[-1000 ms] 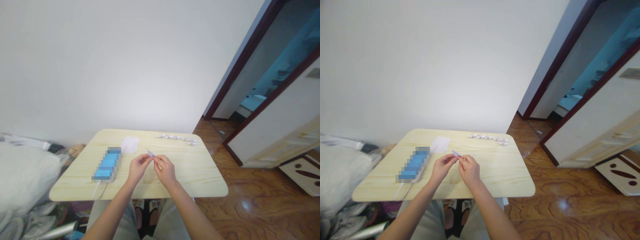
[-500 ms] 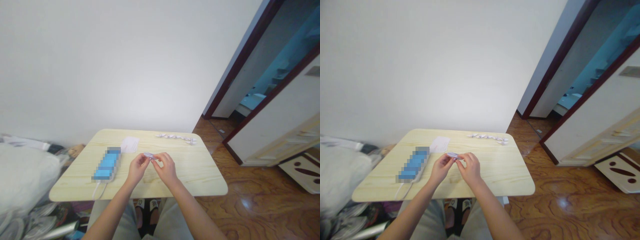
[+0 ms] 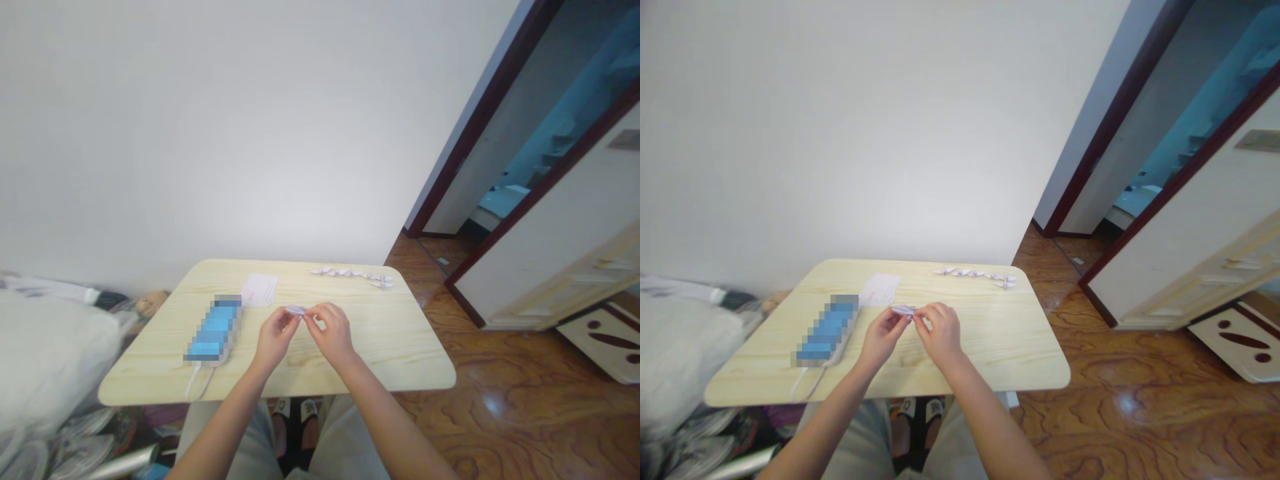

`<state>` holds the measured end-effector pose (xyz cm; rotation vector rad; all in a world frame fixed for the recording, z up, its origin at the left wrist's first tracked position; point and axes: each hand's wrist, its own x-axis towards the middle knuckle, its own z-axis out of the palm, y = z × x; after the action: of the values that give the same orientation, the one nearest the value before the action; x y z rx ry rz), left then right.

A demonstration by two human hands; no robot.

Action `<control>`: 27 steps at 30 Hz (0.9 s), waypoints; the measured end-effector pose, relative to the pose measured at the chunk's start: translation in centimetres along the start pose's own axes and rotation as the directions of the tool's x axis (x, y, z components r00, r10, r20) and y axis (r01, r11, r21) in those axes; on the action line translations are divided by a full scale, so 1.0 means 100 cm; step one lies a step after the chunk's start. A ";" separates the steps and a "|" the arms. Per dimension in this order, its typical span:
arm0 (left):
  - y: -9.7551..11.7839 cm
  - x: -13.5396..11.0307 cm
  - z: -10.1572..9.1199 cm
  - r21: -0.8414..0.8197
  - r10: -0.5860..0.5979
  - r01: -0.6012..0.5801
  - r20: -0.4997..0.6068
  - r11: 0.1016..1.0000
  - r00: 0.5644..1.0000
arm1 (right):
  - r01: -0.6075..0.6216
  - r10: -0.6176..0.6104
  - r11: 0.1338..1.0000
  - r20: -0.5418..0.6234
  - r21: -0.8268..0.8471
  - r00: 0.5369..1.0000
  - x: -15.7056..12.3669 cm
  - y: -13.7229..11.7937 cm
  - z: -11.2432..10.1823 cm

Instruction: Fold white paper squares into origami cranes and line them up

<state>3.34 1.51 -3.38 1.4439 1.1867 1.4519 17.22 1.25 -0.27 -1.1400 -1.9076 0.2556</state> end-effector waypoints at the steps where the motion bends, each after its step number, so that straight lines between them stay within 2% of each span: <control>1: 0.000 0.000 0.000 -0.009 -0.003 0.003 0.004 1.000 1.000 | 0.002 -0.002 1.000 0.006 -0.003 1.000 0.000 0.000 0.000; 9: -0.007 -0.001 0.004 -0.165 -0.038 0.038 0.000 0.986 0.999 | -0.017 0.017 1.000 0.014 -0.011 1.000 0.002 -0.003 0.000; 13: -0.007 0.001 0.005 -0.168 -0.046 0.046 0.005 0.985 0.999 | -0.059 0.059 0.998 -0.013 0.007 0.998 0.001 -0.005 0.002; 19: -0.004 0.002 0.005 -0.158 -0.055 0.053 -0.009 0.986 0.998 | -0.045 0.045 0.999 -0.019 0.001 0.999 0.000 -0.008 0.001; 23: -0.003 0.001 0.005 -0.098 -0.035 0.031 -0.036 0.995 0.999 | -0.084 0.085 0.996 -0.046 0.023 0.995 0.000 -0.009 0.002; 27: 0.000 0.000 0.003 -0.046 -0.023 0.020 -0.052 0.999 0.998 | -0.116 0.118 0.990 -0.021 0.077 0.993 0.002 -0.006 0.003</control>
<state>3.66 1.56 -3.40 1.3656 1.1900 1.5009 16.55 1.15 0.01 -1.2004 -1.7963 0.3736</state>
